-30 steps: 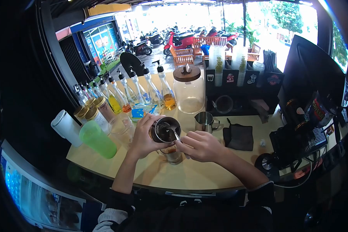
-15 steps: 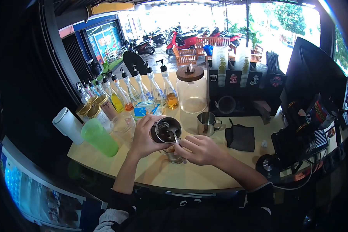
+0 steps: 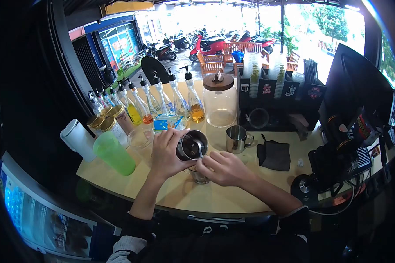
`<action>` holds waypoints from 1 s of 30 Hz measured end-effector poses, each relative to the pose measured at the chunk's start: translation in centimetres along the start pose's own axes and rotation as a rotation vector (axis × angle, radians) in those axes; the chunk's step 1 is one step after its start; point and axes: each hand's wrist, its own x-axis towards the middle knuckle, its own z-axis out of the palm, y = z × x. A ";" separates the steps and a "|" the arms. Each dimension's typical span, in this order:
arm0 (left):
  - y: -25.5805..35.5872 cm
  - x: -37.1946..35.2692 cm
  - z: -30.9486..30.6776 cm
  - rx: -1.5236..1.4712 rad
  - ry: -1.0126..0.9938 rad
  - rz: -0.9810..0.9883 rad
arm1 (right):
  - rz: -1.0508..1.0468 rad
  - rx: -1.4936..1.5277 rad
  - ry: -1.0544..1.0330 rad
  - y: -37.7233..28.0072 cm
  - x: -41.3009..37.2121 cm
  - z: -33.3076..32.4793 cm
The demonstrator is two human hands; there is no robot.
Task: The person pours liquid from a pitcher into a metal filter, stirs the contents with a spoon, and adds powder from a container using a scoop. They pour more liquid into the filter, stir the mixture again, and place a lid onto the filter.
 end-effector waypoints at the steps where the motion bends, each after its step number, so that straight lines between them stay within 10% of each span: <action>1: 0.1 0.0 0.0 0.022 0.017 -0.008 | -0.020 -0.010 -0.036 -0.3 0.0 -0.2; 30: 1.2 -0.5 0.4 0.121 0.031 0.034 | 0.093 -0.009 0.021 -0.3 1.4 -0.1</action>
